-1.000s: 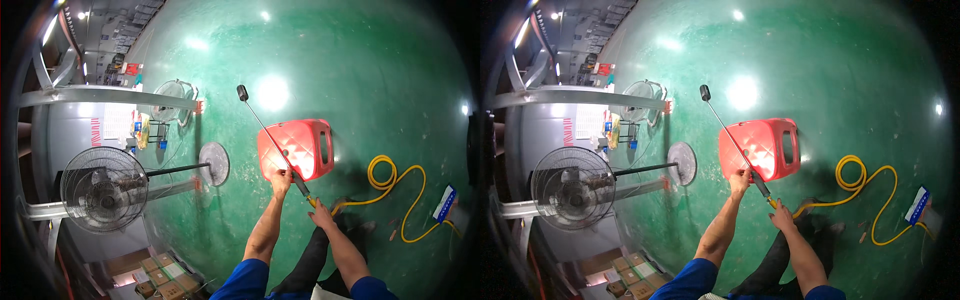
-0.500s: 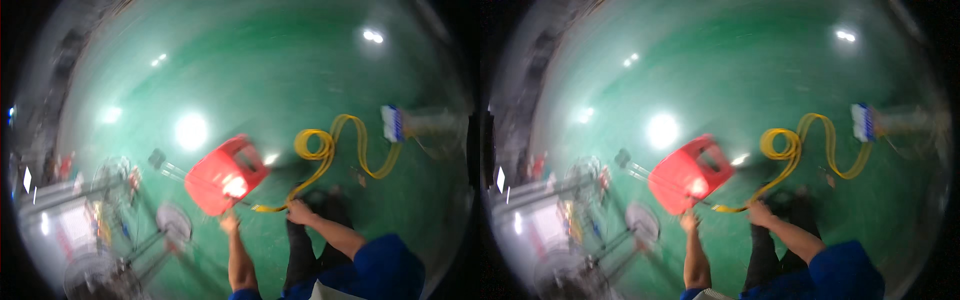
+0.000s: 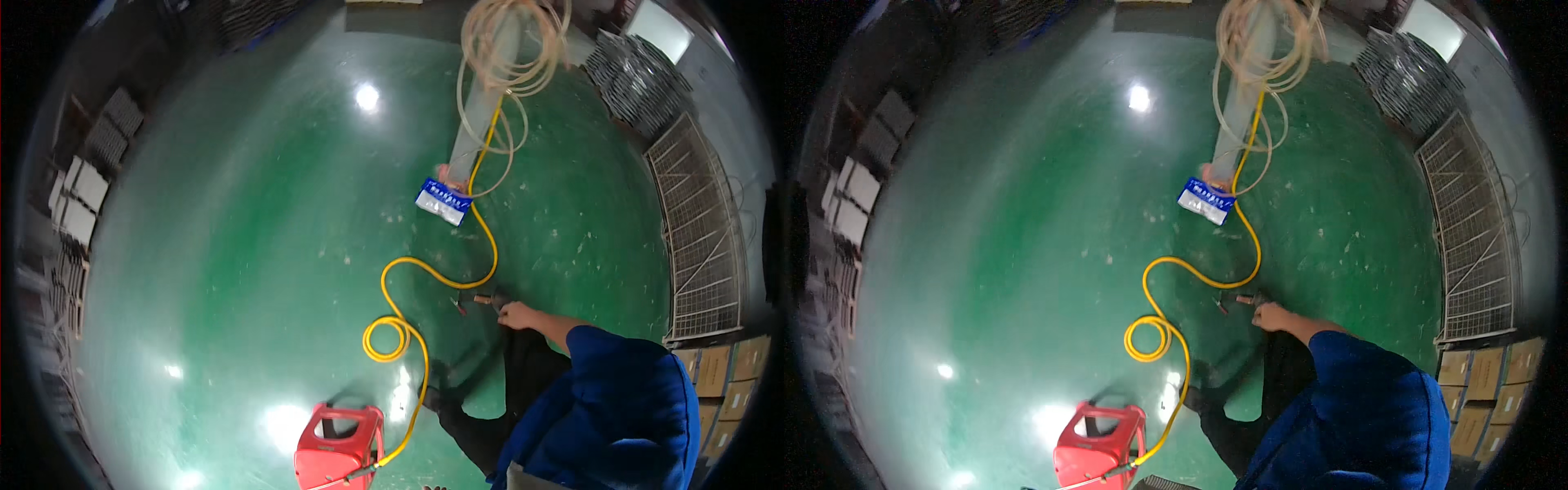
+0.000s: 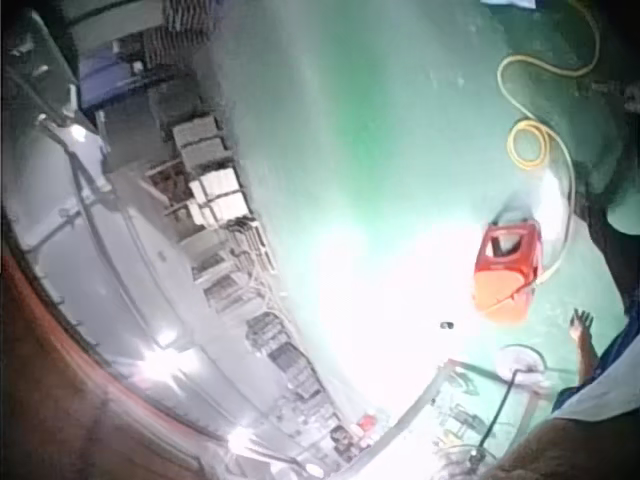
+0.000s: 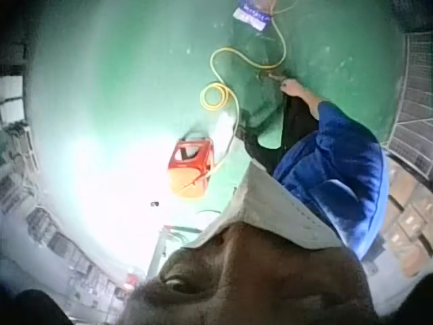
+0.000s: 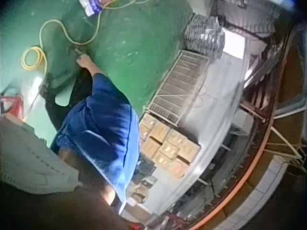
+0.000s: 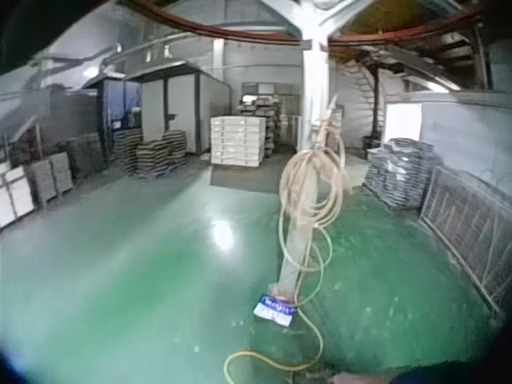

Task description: The person prepares a gas torch, uses it briefly, then wipes a chair seat with a white cloth.

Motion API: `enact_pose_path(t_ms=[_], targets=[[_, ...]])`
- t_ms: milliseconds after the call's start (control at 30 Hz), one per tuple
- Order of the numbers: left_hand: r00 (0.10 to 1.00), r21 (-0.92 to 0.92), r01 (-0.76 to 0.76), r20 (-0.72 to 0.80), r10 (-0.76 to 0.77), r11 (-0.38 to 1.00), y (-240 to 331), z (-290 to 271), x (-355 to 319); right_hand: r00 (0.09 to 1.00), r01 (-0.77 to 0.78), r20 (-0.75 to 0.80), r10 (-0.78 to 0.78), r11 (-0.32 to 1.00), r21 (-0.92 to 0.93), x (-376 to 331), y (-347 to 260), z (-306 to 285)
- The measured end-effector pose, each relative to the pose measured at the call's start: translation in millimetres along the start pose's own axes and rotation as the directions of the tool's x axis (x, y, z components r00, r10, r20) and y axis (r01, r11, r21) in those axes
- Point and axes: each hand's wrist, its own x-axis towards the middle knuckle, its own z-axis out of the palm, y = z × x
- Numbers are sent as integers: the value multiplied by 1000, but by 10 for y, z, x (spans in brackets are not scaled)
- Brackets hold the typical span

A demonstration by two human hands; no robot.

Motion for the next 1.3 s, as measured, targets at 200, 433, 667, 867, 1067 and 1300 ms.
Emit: enact_pose_path(t_ms=[200, 433, 667, 867, 1067, 1300], targets=[[959, 76, -147, 257, 123, 986, -333, 1496, -761, 904, -64, -400, 152, 972, 226, 673, 1524, -1988], [922, 293, -238, 368, 121, 926, -408, 3020, -1690, 777, 69, -558, 293, 841, 537, 744, 2468, -4382], [877, 424, -364, 455, 152, 830, -209, 3777, -2042, 841, 142, -388, 378, 539, 830, 244, 3089, -5094], [872, 476, -407, 456, 177, 780, -87, 4562, -2314, 804, 331, -489, 339, 428, 841, 545, 3522, -6169], [905, 402, -384, 344, 252, 831, -316, 5421, -2627, 810, 538, -587, 5, 393, 746, 1983, 2514, -8197], [732, 862, -480, 289, 617, 166, -1533, 5795, -3902, 902, 401, -255, -348, 457, 794, 3796, 2307, -9577]])
